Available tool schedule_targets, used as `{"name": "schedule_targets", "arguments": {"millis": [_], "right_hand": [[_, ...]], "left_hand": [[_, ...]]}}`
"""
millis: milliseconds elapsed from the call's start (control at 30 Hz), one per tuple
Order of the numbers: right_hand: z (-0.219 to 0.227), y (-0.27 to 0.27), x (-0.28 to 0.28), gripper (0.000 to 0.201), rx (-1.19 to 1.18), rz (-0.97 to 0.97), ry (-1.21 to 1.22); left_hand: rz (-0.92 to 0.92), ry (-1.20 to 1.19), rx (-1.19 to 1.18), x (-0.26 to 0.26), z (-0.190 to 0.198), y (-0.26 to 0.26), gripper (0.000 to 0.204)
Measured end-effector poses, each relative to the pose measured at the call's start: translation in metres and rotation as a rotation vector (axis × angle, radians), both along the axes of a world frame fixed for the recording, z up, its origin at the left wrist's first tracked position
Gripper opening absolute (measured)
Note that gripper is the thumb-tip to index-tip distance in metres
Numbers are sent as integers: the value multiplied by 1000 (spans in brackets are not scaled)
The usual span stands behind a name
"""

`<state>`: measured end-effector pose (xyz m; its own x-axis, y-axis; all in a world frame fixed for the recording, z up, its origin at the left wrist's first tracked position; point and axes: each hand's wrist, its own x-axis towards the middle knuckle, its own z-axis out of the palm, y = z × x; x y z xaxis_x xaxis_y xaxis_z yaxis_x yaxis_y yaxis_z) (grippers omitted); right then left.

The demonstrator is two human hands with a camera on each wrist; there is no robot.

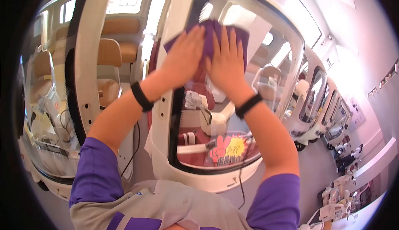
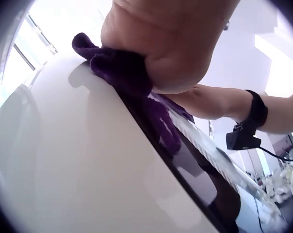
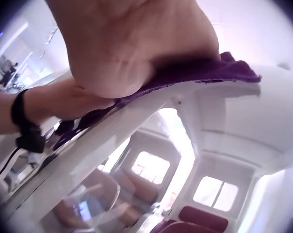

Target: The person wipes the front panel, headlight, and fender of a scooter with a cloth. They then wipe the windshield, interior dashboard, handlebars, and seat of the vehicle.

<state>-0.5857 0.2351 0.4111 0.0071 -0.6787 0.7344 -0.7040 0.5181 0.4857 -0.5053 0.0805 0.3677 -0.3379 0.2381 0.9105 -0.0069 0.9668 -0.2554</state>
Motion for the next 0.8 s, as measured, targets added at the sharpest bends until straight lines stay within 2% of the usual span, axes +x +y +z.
{"name": "schedule_targets", "arguments": {"millis": [67, 133, 233, 333, 400, 500, 567, 600, 667, 733, 800], "right_hand": [[-21, 17, 15, 80, 37, 17, -80], [-8, 28, 11, 83, 163, -29, -77], [44, 16, -19, 85, 145, -35, -53], [95, -14, -69, 80, -17, -3, -13], [117, -34, -74, 77, -63, -129, -21], [126, -38, -99, 76, -59, -39, 15], [112, -35, -95, 72, -86, 45, 27], [104, -31, -94, 68, -47, 17, 114], [70, -20, -32, 73, 35, -72, 27], [32, -8, 1, 74, 53, -36, 19], [-7, 3, 21, 73, 51, -1, -1]], "left_hand": [[26, -72, -74, 14, -2, 7, 49], [-25, -18, -143, 7, 9, -4, 50], [-77, 57, -123, -16, 45, -24, 49], [-123, 145, -11, -38, 75, -37, 51], [-141, 173, 22, -48, 83, -42, 52], [-186, 187, 9, -58, 81, -49, 50], [-261, 217, 11, -60, 75, -52, 42], [-312, 245, 32, -55, 70, -51, 36], [-380, 146, 80, -28, 58, -45, 33], [-415, 65, 130, -3, 20, -29, 33], [-389, 70, 169, 10, -34, -12, 34]]}}
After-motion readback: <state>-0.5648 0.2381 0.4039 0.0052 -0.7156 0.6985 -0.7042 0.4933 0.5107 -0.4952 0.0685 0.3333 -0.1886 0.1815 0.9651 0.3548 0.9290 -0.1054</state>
